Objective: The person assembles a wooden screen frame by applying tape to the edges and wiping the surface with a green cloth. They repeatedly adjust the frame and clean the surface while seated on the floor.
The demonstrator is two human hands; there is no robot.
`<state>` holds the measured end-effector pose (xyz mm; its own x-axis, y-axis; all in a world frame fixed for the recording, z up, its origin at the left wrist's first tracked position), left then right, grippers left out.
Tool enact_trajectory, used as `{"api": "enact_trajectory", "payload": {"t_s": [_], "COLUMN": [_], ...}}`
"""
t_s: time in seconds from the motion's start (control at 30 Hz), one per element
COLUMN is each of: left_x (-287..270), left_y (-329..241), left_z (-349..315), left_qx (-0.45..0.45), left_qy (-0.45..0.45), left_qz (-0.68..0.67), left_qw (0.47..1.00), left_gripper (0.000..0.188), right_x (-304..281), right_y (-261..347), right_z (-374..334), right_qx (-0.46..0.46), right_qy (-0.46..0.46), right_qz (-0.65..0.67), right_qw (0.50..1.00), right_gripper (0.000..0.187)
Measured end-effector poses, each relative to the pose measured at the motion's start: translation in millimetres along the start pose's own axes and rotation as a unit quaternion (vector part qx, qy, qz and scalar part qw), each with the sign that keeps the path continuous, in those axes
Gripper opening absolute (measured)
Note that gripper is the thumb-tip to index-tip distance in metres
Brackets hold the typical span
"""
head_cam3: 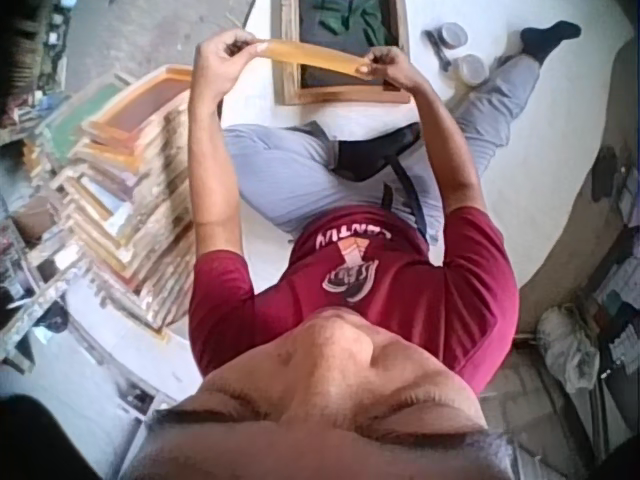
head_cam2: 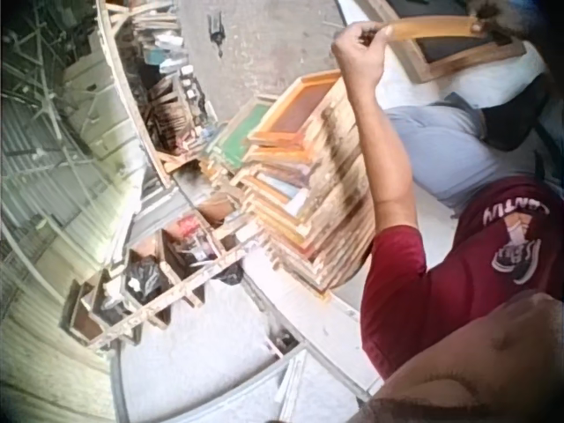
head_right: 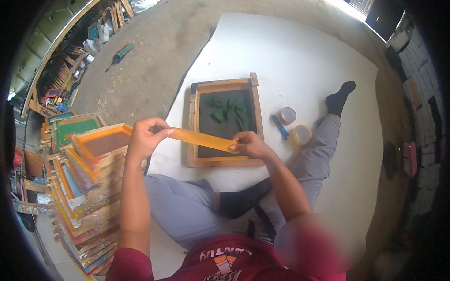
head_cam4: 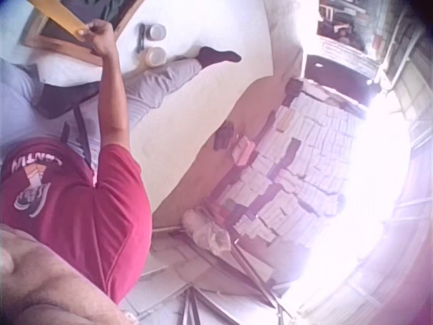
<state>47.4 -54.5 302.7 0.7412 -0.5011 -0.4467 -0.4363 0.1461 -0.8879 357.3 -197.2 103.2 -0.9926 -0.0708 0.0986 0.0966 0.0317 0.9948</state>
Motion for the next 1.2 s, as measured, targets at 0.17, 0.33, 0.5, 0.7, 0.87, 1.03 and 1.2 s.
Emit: {"api": "enact_trajectory", "payload": {"t_s": [0.17, 0.33, 0.5, 0.7, 0.87, 1.03, 1.2], "left_x": [21.1, 48.1, 70.7, 86.0, 91.7, 99.0, 97.4], "left_y": [58.8, 103.6, 157.1, 186.3, 184.9, 204.7, 214.4], "left_z": [3.4, 0.1, 1.4, 9.3, 19.8, 25.3, 24.9], "left_qx": [-0.071, -0.156, -0.197, -0.230, -0.261, -0.272, -0.288], "left_qy": [-0.003, -0.006, -0.018, -0.019, -0.015, -0.009, 0.021], "left_qz": [-0.067, -0.083, -0.099, -0.081, -0.081, -0.139, -0.140], "left_qw": [0.995, 0.984, 0.975, 0.970, 0.962, 0.952, 0.947], "left_gripper": [0.012, 0.015, 0.016, 0.018, 0.019, 0.016, 0.014], "right_x": [-23.9, -22.3, -28.9, -36.9, -39.0, -38.4, -36.6], "right_y": [-3.8, -6.1, -32.9, -47.7, -40.7, -39.9, -47.2], "right_z": [-37.6, -53.6, -61.5, -65.5, -60.3, -56.3, -57.9], "right_qx": [-0.012, 0.018, 0.070, 0.087, 0.116, 0.126, 0.129], "right_qy": [-0.132, -0.250, -0.295, -0.298, -0.316, -0.339, -0.324], "right_qz": [-0.001, 0.056, 0.002, -0.039, -0.079, -0.091, -0.097], "right_qw": [0.991, 0.966, 0.953, 0.950, 0.938, 0.928, 0.932], "right_gripper": [0.017, 0.019, 0.024, 0.022, 0.018, 0.014, 0.015]}}
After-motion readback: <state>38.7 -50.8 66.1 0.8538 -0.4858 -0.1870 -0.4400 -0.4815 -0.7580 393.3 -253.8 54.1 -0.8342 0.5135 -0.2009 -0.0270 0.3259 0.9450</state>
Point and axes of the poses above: each hand's wrist, its own z-axis towards the middle knuckle, its own x-axis out of the palm, y = z × x, the point moved 1 cm from there along z, towards the middle knuckle, and after that the axes turned 14 degrees about -x, right-handed, at the moved point
